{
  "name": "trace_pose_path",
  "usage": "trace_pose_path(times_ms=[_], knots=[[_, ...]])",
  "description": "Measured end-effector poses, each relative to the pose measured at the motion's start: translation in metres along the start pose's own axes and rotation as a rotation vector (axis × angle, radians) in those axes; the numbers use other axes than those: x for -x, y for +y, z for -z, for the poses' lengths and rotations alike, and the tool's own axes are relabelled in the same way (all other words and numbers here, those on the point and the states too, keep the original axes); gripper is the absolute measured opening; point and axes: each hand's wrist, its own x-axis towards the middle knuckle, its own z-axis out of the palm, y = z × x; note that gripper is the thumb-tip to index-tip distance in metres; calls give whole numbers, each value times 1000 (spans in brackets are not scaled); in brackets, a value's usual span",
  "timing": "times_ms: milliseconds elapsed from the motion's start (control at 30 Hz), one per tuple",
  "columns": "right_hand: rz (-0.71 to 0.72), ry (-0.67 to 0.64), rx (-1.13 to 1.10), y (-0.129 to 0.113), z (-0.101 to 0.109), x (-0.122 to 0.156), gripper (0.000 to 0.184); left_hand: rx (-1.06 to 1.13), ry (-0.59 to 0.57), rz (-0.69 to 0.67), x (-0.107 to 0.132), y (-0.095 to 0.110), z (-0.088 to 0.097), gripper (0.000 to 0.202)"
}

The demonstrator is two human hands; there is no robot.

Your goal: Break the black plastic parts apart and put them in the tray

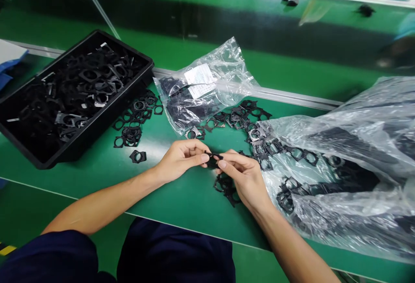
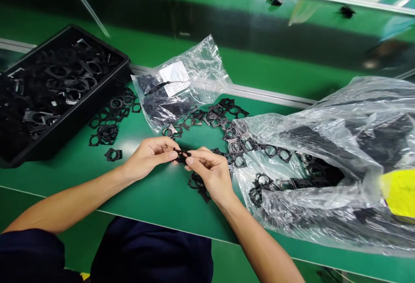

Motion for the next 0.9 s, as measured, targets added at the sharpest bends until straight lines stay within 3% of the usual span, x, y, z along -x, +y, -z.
trace_pose_path(times_ms=[133,267,400,567,800,900], knots=[[171,70,214,-1,1,4,13,-195,62,-172,5,0,0,27],[344,95,400,-2,1,6,9,-433,70,-459,8,0,2,11],[444,100,504,-3,1,7,9,-570,77,-640,7,-1,4,3],[474,70,557,-2,0,7,8,-657,16,-659,8,-5,4,7],[410,41,566,0,-1,9,6,-678,33,-472,12,-9,2,6],[394,27,563,1,2,5,7,-716,44,-475,9,-11,1,5]])
